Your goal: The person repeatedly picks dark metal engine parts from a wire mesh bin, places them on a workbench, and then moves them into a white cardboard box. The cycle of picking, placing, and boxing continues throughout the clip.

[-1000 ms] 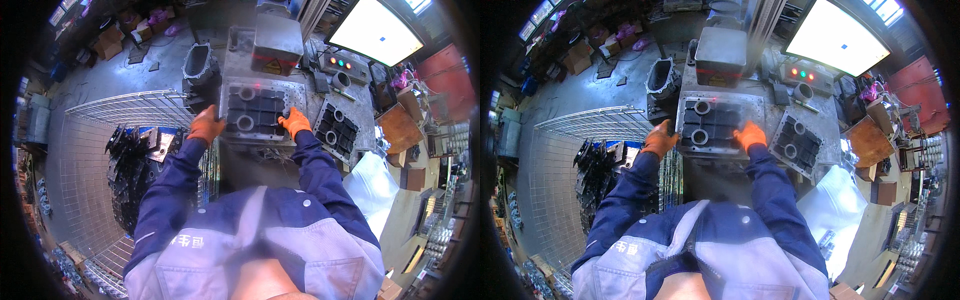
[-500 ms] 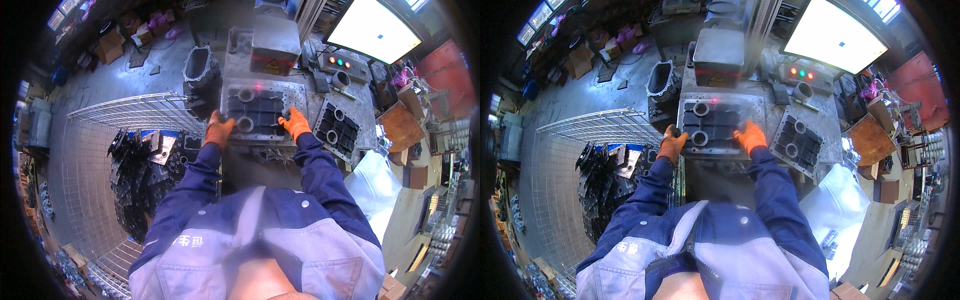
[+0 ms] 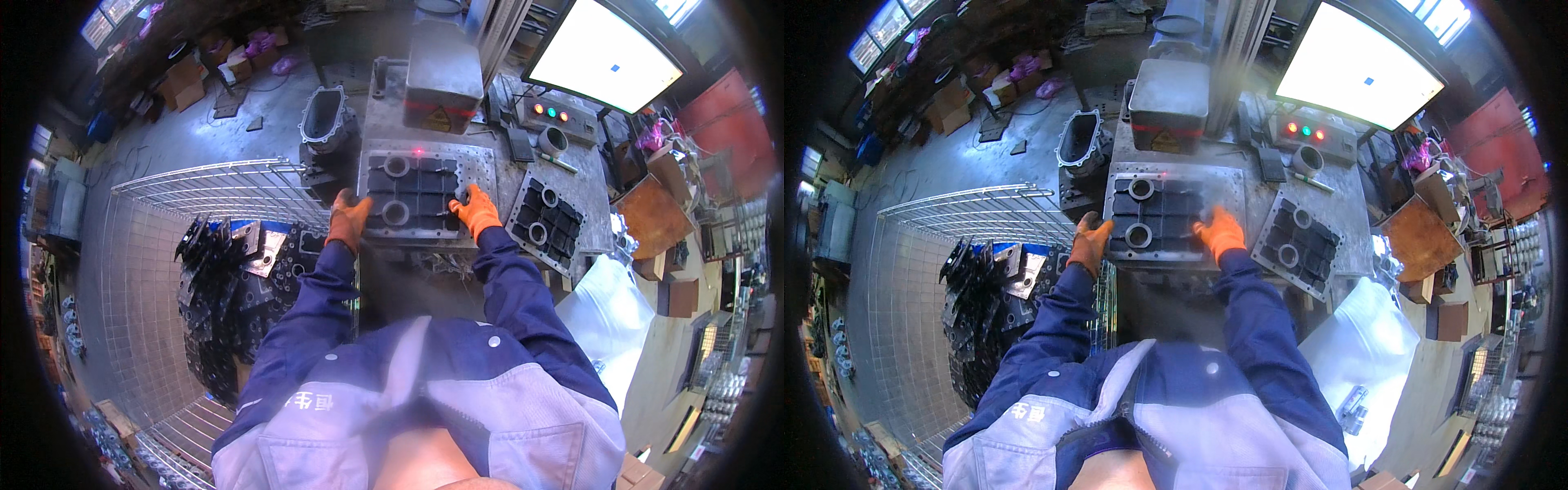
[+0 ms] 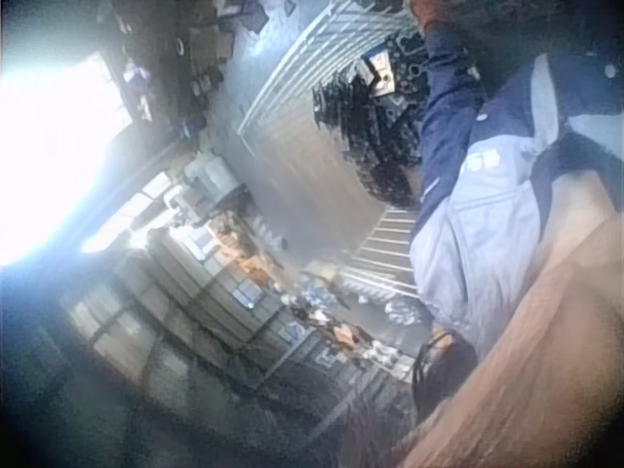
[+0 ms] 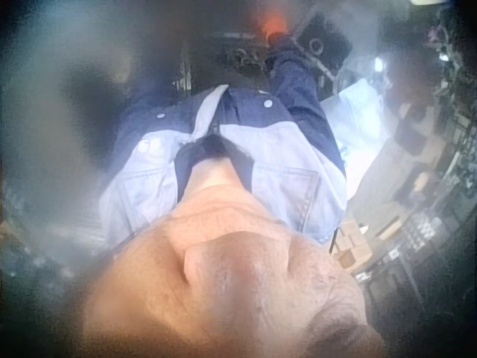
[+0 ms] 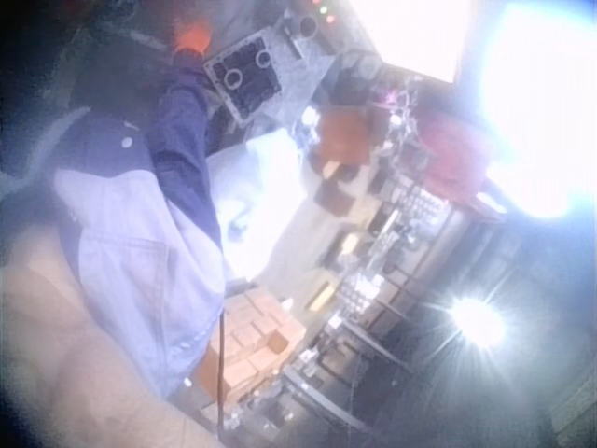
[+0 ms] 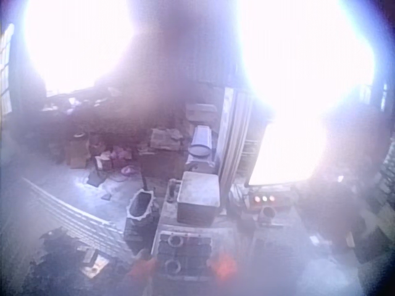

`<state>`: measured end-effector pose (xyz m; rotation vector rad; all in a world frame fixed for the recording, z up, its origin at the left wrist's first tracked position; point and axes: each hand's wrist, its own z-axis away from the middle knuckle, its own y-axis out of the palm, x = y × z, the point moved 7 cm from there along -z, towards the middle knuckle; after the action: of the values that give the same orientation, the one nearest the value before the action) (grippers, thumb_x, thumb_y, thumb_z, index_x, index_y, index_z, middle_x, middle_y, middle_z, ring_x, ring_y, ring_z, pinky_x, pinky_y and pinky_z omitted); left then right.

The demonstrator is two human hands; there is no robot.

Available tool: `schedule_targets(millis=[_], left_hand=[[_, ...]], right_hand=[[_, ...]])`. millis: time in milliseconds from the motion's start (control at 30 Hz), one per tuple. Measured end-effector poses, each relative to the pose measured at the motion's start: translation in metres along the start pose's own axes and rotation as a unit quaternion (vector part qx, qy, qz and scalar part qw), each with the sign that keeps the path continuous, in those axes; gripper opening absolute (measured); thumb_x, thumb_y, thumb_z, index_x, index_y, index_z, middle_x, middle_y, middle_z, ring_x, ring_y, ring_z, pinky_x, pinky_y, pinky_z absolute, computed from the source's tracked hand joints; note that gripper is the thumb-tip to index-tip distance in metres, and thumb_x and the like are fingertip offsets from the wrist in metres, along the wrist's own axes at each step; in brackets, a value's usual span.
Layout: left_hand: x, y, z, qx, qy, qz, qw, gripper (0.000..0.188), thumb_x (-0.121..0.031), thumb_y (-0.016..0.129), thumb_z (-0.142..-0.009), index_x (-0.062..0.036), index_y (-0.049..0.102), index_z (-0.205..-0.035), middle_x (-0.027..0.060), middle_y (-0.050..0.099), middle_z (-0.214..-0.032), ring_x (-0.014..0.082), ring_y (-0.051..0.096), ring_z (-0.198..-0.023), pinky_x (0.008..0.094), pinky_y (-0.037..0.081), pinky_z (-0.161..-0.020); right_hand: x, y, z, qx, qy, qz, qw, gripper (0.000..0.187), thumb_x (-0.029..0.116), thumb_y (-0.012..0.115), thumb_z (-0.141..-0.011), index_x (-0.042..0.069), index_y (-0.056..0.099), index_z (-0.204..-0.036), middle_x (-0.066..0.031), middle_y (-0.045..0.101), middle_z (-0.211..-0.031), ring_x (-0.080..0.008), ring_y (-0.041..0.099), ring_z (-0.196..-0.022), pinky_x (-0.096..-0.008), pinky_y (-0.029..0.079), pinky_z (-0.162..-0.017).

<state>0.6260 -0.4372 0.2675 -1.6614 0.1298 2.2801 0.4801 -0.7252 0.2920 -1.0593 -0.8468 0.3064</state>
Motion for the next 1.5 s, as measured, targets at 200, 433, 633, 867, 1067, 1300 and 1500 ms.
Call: schedule_targets(millis=[200, 433, 633, 867, 1067, 1300, 1500], left_hand=[[0.006, -0.004, -0.003, -0.019, -0.001, 0.006, 1.000, 0.066, -0.020, 0.074, -0.084, 0.0042, 0.045, -0.138, 0.0151, 0.064, -0.116, 0.0222, 0.061, -0.103, 0.0312, 0.049, -0.090], [0.004, -0.005, -0.004, -0.033, 0.009, 0.057, 0.998, 0.062, -0.021, 0.073, -0.084, 0.0037, 0.048, -0.135, 0.0153, 0.063, -0.121, 0.0236, 0.060, -0.108, 0.0327, 0.048, -0.094], [-0.003, -0.004, 0.006, -0.030, -0.006, 0.075, 0.997, 0.060, -0.022, 0.072, -0.085, 0.0042, 0.049, -0.134, 0.0152, 0.062, -0.122, 0.0229, 0.058, -0.111, 0.0317, 0.046, -0.096], [-0.004, -0.005, 0.007, -0.035, -0.016, 0.055, 0.998, 0.066, -0.022, 0.071, -0.085, 0.0042, 0.042, -0.139, 0.0157, 0.061, -0.126, 0.0234, 0.058, -0.113, 0.0323, 0.046, -0.095], [-0.003, -0.008, 0.006, -0.041, 0.027, 0.013, 0.999, 0.065, -0.024, 0.069, -0.087, 0.0059, 0.041, -0.138, 0.0164, 0.060, -0.127, 0.0241, 0.057, -0.114, 0.0325, 0.045, -0.096], [0.015, -0.017, -0.011, -0.042, 0.082, -0.104, 0.990, 0.060, -0.026, 0.069, -0.087, 0.0070, 0.048, -0.133, 0.0174, 0.059, -0.126, 0.0252, 0.057, -0.114, 0.0338, 0.044, -0.097], [0.029, -0.021, -0.025, -0.033, 0.053, -0.040, 0.997, 0.051, -0.021, 0.069, -0.086, 0.0054, 0.054, -0.127, 0.0157, 0.065, -0.115, 0.0231, 0.061, -0.102, 0.0339, 0.048, -0.090]], right_hand=[[-0.003, 0.003, 0.002, 0.007, 0.002, -0.017, 1.000, 0.057, 0.040, 0.072, -0.082, 0.005, 0.058, -0.124, -0.0216, 0.064, -0.119, -0.0392, 0.059, -0.114, -0.0460, 0.047, -0.096], [-0.014, 0.014, -0.004, 0.010, 0.007, -0.039, 0.999, 0.057, 0.042, 0.071, -0.083, 0.007, 0.058, -0.127, -0.0218, 0.062, -0.125, -0.0380, 0.057, -0.119, -0.0452, 0.045, -0.099], [-0.015, 0.018, -0.008, 0.002, -0.011, -0.011, 1.000, 0.059, 0.043, 0.071, -0.083, 0.008, 0.056, -0.129, -0.0235, 0.061, -0.125, -0.0392, 0.056, -0.119, -0.0458, 0.045, -0.100], [-0.011, 0.014, -0.007, 0.013, -0.030, -0.018, 0.999, 0.057, 0.043, 0.070, -0.083, 0.008, 0.057, -0.126, -0.0233, 0.063, -0.121, -0.0395, 0.058, -0.115, -0.0471, 0.046, -0.097], [-0.010, 0.015, -0.006, 0.037, -0.022, -0.010, 0.999, 0.065, 0.046, 0.066, -0.086, 0.004, 0.053, -0.133, -0.0234, 0.058, -0.131, -0.0387, 0.053, -0.123, -0.0453, 0.042, -0.104], [-0.003, 0.007, -0.002, 0.051, -0.061, 0.002, 0.997, 0.063, 0.047, 0.062, -0.089, 0.003, 0.051, -0.133, -0.0226, 0.058, -0.131, -0.0376, 0.054, -0.123, -0.0448, 0.042, -0.103], [0.002, -0.005, 0.004, 0.052, -0.068, 0.036, 0.996, 0.059, 0.052, 0.055, -0.092, 0.006, 0.054, -0.130, -0.0206, 0.060, -0.127, -0.0366, 0.057, -0.118, -0.0444, 0.045, -0.099]])
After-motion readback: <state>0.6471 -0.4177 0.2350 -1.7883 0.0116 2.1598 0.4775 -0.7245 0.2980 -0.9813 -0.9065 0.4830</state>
